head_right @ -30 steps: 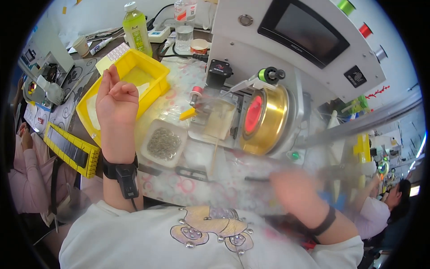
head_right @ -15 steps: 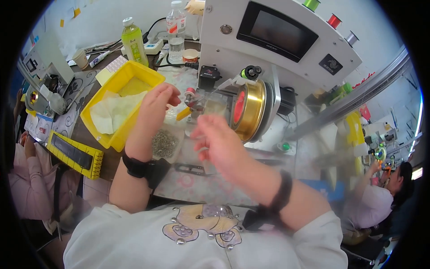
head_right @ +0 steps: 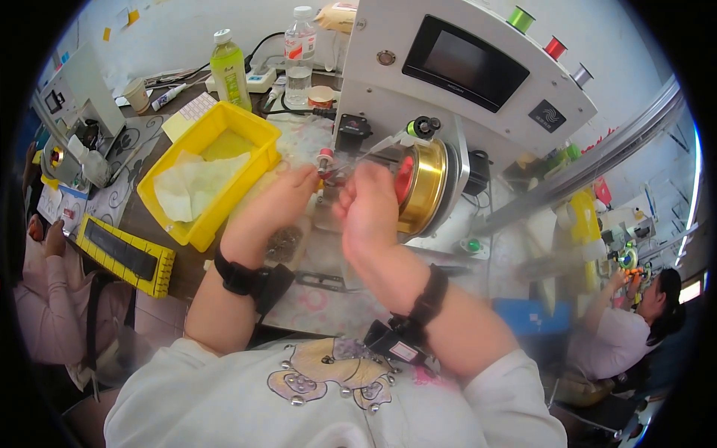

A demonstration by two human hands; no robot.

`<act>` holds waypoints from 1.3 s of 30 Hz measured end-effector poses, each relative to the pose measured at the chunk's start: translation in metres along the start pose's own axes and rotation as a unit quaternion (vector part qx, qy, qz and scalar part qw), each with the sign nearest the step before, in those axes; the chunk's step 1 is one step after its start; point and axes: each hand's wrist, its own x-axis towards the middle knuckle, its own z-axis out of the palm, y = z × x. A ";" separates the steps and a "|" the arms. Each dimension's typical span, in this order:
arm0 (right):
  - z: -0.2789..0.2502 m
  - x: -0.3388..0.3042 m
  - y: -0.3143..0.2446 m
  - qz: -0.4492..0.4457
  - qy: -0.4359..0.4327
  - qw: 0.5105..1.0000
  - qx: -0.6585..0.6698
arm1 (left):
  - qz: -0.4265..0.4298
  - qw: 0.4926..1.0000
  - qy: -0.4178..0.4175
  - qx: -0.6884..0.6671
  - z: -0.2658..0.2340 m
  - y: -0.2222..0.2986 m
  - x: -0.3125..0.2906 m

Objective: Assembling small electronic components using a winding machine and adhesive.

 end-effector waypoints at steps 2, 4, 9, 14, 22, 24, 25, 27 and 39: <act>-0.001 0.000 0.000 -0.013 0.003 1.000 -0.022 | 0.051 0.995 0.030 0.086 -0.002 0.002 -0.001; 0.001 0.000 -0.001 -0.019 0.001 0.999 -0.039 | 0.034 0.994 0.035 0.098 -0.005 0.008 -0.001; 0.002 0.002 -0.003 -0.026 -0.001 0.998 -0.057 | 0.142 0.966 0.212 0.036 -0.006 0.026 0.006; 0.003 -0.001 -0.009 -0.013 -0.005 0.997 -0.072 | 0.239 0.953 0.186 -0.025 -0.009 0.046 0.024; -0.003 0.002 -0.011 0.001 -0.023 0.998 -0.064 | 0.265 0.954 0.140 -0.020 -0.004 0.042 0.029; -0.005 0.004 -0.013 0.001 -0.029 0.998 -0.056 | 0.272 0.950 0.156 -0.016 -0.002 0.042 0.026; -0.005 0.003 -0.014 0.005 -0.032 0.998 -0.052 | 0.278 0.945 0.173 -0.013 0.000 0.042 0.025; -0.006 0.001 -0.014 0.012 -0.036 0.998 -0.047 | 0.286 0.940 0.185 -0.020 0.004 0.039 0.021; -0.005 -0.008 -0.013 0.017 -0.056 0.998 -0.026 | 0.343 0.918 0.200 -0.011 0.004 0.035 0.013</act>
